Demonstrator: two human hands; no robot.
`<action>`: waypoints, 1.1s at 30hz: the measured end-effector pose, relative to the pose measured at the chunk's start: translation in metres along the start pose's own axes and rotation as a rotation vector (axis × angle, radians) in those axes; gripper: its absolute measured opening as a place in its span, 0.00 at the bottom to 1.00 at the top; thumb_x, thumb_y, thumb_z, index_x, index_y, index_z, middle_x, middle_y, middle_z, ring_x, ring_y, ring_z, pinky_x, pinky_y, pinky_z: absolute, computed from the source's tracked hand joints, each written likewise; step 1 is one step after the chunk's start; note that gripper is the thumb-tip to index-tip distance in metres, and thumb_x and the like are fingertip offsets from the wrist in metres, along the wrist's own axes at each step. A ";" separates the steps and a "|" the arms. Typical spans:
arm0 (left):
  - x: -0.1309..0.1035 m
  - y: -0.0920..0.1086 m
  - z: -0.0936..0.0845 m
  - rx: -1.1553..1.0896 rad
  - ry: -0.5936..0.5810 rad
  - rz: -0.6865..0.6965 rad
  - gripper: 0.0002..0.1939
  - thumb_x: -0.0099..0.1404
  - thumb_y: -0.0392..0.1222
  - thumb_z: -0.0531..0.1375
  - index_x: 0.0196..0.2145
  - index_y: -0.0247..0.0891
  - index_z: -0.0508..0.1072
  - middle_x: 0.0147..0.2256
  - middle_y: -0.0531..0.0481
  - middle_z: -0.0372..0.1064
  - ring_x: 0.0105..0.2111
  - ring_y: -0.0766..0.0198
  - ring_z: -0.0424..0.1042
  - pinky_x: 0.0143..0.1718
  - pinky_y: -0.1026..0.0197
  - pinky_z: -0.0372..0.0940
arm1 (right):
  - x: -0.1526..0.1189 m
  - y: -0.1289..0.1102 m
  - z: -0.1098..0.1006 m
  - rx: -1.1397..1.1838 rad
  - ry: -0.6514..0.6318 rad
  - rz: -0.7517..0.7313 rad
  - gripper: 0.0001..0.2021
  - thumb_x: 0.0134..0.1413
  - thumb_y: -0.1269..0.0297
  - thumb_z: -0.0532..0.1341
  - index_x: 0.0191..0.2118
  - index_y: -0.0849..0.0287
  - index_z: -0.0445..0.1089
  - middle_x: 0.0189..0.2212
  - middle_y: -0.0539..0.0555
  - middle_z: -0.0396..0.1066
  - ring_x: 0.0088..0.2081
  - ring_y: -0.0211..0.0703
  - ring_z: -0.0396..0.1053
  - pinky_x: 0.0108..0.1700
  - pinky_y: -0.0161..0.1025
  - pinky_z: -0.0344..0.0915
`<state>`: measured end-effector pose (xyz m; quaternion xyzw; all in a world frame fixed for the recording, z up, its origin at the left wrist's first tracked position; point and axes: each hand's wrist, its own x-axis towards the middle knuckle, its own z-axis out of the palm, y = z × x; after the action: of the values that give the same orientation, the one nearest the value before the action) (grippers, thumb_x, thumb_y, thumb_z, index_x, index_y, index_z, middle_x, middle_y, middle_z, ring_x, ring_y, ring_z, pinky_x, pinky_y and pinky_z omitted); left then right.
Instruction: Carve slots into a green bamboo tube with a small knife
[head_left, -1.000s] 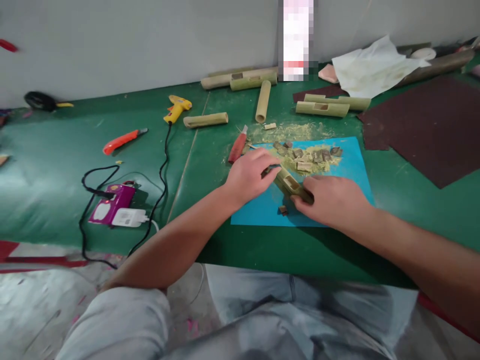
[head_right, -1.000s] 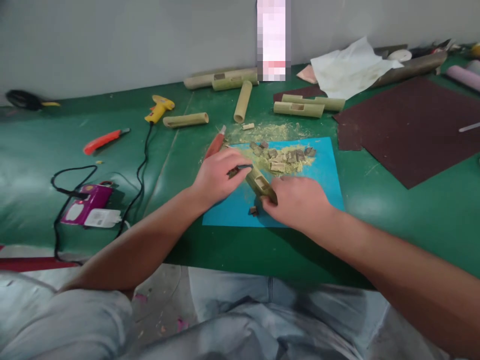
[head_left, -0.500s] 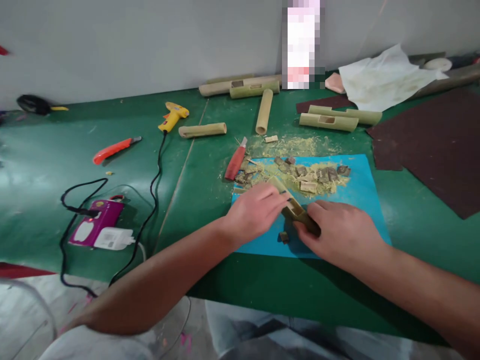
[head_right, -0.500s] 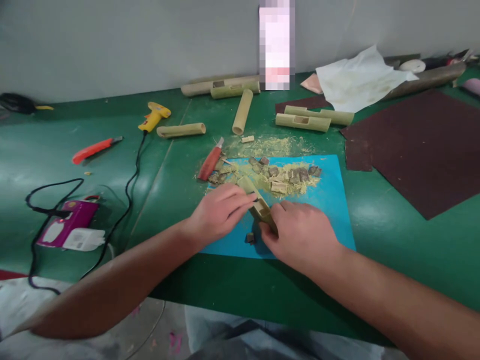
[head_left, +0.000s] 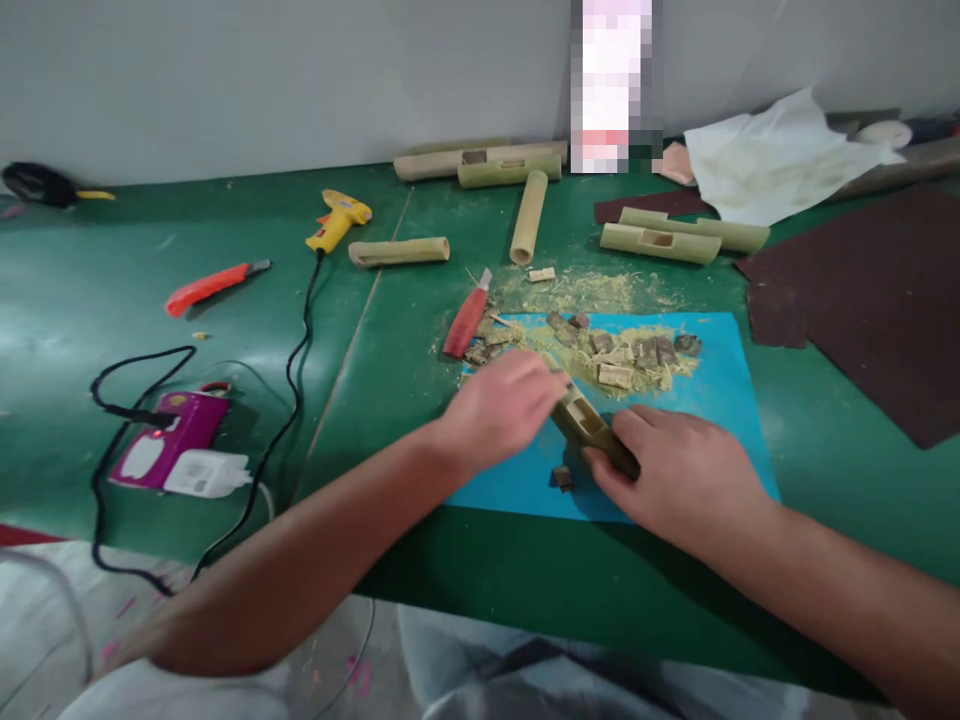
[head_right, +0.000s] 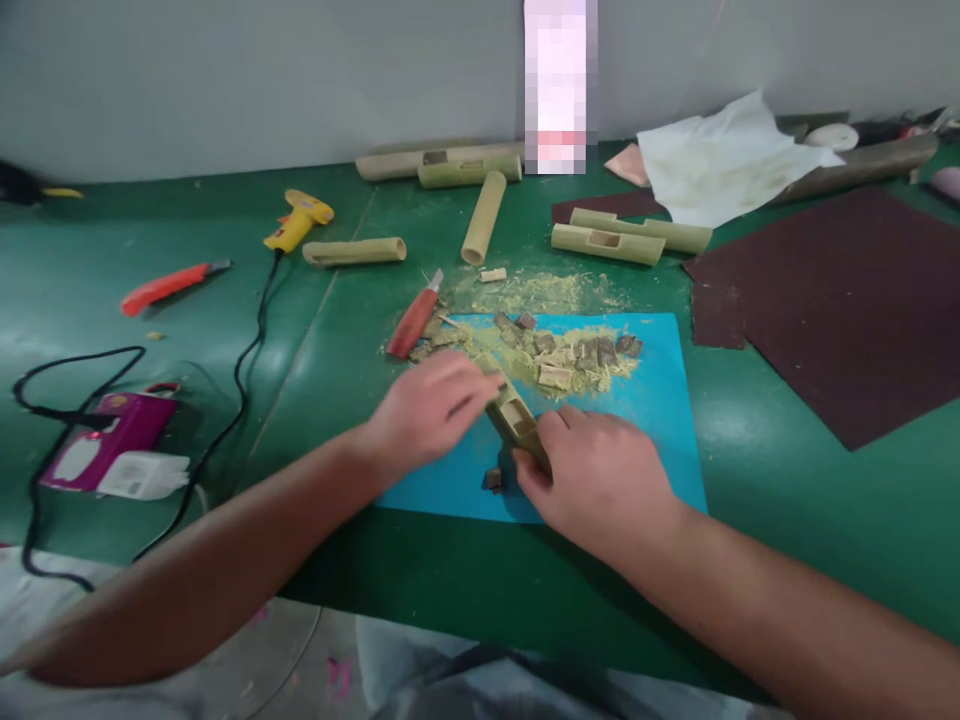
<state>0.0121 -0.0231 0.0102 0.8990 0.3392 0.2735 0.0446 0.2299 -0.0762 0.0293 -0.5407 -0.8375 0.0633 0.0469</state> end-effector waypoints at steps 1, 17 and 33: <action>0.000 0.000 0.000 0.003 0.017 -0.014 0.18 0.79 0.39 0.51 0.36 0.34 0.77 0.30 0.47 0.71 0.33 0.62 0.69 0.37 0.60 0.67 | 0.000 0.000 0.000 0.000 -0.002 0.000 0.13 0.60 0.56 0.58 0.28 0.56 0.69 0.23 0.52 0.69 0.24 0.40 0.61 0.28 0.40 0.40; 0.006 0.001 0.003 -0.025 0.000 -0.018 0.19 0.78 0.39 0.52 0.31 0.35 0.75 0.29 0.48 0.68 0.31 0.62 0.68 0.35 0.59 0.65 | 0.002 0.000 0.000 -0.003 -0.025 0.022 0.13 0.60 0.55 0.57 0.29 0.56 0.70 0.25 0.53 0.71 0.24 0.41 0.62 0.28 0.41 0.40; 0.002 0.003 0.000 -0.048 0.039 -0.059 0.16 0.77 0.39 0.53 0.34 0.35 0.77 0.29 0.49 0.70 0.32 0.63 0.69 0.36 0.60 0.66 | 0.004 -0.002 -0.002 -0.012 -0.045 0.027 0.14 0.62 0.55 0.56 0.30 0.56 0.71 0.26 0.54 0.72 0.25 0.41 0.65 0.28 0.41 0.41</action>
<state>0.0151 -0.0237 0.0117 0.8816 0.3598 0.2978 0.0678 0.2267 -0.0737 0.0318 -0.5507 -0.8313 0.0710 0.0241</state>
